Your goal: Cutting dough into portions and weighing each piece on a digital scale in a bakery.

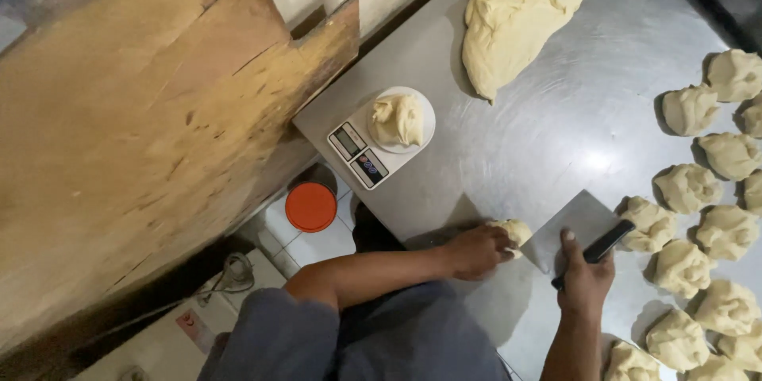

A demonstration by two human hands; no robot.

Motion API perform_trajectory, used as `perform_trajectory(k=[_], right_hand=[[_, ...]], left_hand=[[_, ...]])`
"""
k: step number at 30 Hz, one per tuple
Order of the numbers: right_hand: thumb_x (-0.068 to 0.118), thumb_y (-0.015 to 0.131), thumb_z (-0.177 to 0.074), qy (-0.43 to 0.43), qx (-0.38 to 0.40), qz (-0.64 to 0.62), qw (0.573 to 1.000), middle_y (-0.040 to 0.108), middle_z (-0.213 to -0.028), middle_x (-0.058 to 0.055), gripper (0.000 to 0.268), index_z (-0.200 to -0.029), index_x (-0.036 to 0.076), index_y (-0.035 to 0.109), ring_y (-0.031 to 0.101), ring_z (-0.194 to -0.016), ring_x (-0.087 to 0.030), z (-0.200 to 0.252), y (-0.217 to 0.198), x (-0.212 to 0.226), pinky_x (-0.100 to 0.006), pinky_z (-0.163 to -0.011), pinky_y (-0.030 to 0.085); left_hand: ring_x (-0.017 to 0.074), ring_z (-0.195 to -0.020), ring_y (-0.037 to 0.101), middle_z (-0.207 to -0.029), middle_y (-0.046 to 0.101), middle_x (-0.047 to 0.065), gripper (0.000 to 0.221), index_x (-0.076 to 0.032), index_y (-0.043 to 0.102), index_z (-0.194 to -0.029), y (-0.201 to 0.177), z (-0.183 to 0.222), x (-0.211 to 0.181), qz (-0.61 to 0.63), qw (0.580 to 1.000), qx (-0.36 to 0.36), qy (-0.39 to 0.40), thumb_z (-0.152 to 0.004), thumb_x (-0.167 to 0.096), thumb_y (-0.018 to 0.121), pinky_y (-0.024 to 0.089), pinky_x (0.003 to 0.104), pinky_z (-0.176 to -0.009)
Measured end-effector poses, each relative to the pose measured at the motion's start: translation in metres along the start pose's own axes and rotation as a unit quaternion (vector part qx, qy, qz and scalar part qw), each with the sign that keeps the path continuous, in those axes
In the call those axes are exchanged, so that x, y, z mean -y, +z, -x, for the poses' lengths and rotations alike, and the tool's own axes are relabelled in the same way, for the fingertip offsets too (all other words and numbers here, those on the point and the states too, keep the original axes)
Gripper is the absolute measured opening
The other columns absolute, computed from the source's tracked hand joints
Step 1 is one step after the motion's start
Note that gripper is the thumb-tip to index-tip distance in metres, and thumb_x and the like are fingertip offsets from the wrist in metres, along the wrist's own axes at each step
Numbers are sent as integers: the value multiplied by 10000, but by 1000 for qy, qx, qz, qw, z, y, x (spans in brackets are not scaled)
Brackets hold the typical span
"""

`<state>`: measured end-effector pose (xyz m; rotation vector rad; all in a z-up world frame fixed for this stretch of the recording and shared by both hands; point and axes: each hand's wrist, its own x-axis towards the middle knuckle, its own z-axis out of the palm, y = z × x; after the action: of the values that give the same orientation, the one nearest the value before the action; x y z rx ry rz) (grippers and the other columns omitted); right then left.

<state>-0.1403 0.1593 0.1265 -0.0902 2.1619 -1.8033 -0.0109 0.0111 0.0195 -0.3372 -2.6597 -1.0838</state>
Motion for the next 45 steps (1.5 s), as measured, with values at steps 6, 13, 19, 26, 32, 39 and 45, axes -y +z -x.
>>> perform_trajectory(k=[6, 13, 19, 26, 32, 39, 45], right_hand=[[114, 755, -940, 74, -13, 14, 997, 690, -1069, -74, 399, -1282, -1, 587, 655, -867, -159, 34, 4, -22, -296, -705, 543], [168, 779, -921, 58, 28, 36, 997, 684, -1120, -102, 474, -1313, 1, 572, 645, -934, -189, 36, 29, -11, -330, -759, 543], [239, 793, -867, 47, 97, 132, 985, 702, -1082, -128, 544, -1304, 5, 568, 697, -924, -216, 40, 81, 17, -371, -733, 607], [297, 809, -867, -25, 224, 187, 956, 734, -953, -128, 468, -1172, 9, 603, 703, -837, -202, 22, 162, 31, -360, -700, 587], [244, 825, -892, -147, 272, 235, 921, 660, -839, -180, 382, -1020, 2, 560, 627, -753, -247, 9, 214, 26, -412, -652, 535], [218, 799, -882, -141, 280, 326, 892, 637, -742, -190, 384, -1032, 6, 515, 602, -652, -305, -4, 251, 16, -439, -610, 487], [238, 822, -843, -142, 284, 294, 902, 663, -752, -198, 368, -996, 39, 553, 638, -653, -321, -25, 254, 32, -420, -618, 514]], left_hand=[[296, -1324, 575, -1365, 651, 65, 274, -136, 758, -1138, 2, 14, 12, 56, 996, -69, -29, -869, -141, 709, 436, 459, -1143], [267, -1112, 656, -1086, 705, 49, 191, -126, 752, -1050, -85, 33, 28, -28, 972, -213, -100, -860, -134, 752, 481, 444, -1040], [246, -1055, 579, -1069, 628, 31, 176, -150, 733, -991, -163, 84, 85, -230, 866, -346, -279, -852, -212, 821, 427, 464, -941], [250, -1048, 602, -1082, 659, 23, 238, -123, 699, -1037, -194, 92, 101, -237, 867, -365, -241, -861, -208, 835, 438, 457, -943], [274, -1078, 639, -1102, 693, 41, 155, -112, 651, -1053, -187, 89, 89, -178, 850, -432, -243, -949, -164, 754, 475, 444, -975], [260, -963, 690, -1073, 699, 128, 177, -29, 655, -1160, -175, 83, 60, -5, 824, -475, -308, -1035, -155, 654, 567, 392, -833], [204, -947, 747, -1059, 748, 118, 183, -30, 710, -1158, -167, 73, -8, 236, 860, -388, -231, -1027, -152, 672, 612, 358, -835]])
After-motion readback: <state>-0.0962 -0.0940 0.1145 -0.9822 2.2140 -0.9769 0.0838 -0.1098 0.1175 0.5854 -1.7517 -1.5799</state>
